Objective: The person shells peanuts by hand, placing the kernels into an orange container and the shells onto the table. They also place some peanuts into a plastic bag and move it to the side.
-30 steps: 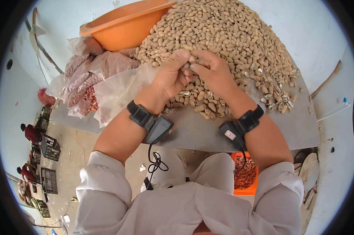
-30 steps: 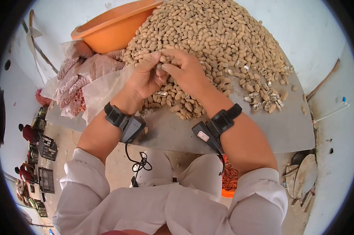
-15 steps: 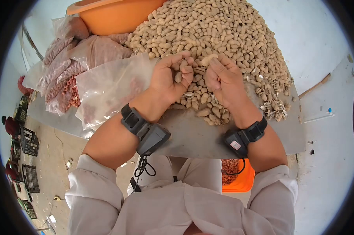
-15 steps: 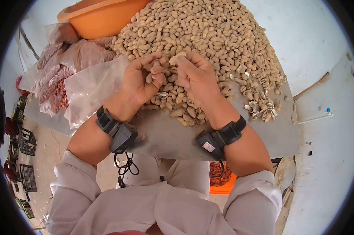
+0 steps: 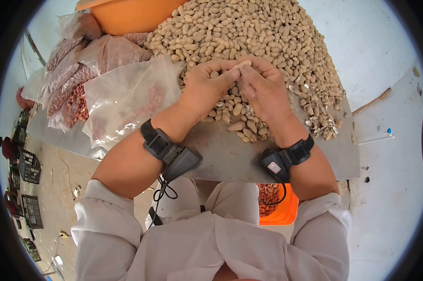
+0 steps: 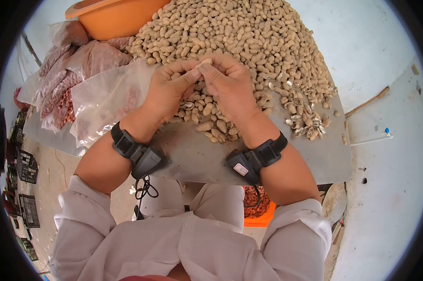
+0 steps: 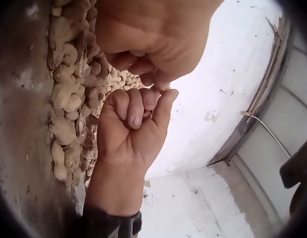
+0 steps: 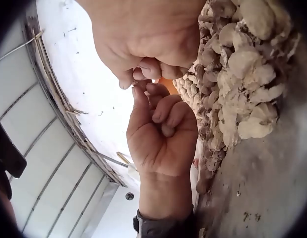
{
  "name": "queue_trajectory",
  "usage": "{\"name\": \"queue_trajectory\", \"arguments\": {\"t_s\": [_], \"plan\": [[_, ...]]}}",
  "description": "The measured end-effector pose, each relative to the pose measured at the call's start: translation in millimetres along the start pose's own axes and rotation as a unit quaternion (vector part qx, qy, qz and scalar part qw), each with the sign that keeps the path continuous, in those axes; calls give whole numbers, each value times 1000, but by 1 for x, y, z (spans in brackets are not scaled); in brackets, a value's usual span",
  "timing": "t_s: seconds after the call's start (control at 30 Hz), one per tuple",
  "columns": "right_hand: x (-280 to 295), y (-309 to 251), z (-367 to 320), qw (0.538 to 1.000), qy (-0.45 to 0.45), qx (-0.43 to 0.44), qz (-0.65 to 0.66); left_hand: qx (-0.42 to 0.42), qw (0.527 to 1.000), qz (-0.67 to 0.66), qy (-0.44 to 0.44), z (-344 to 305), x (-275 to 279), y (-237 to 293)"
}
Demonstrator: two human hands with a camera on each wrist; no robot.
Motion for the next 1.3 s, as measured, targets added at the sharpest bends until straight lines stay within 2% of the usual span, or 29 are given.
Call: {"name": "queue_trajectory", "arguments": {"t_s": [0.2,0.3,0.4,0.5,0.8,0.87,1.0,1.07,1.17,1.3], "plan": [[-1,-3,-1,998,19,5,-59,-174,961,214,0,0,-1,23],[0,-2,-1,998,30,-9,-48,-200,927,317,-11,-2,-3,30],[3,0,-1,996,23,-15,-87,-185,905,380,-41,-2,-7,31],[1,-4,-3,990,32,2,-136,-208,894,395,-31,-7,-11,35],[0,-8,-6,982,62,47,-174,-235,895,379,10,-11,-14,36],[-3,-10,-8,981,72,47,-174,-218,922,320,20,-7,-9,28],[-4,-3,-9,997,73,26,-29,-197,950,239,40,-4,-7,23],[-8,-2,-9,995,85,31,28,-153,970,186,23,-2,-9,17],[-4,5,-7,995,68,38,66,-107,986,127,33,-4,-10,18],[-5,10,-8,991,94,19,89,-59,997,24,30,1,-5,1]]}}
Point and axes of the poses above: each hand's wrist, its own z-axis towards the middle knuckle, its own x-axis out of the back of the hand, y = z × x, the point moved 8 cm from there along z, towards the middle knuckle, and after that the axes turned 4 degrees about -x, right-handed, at the moved point
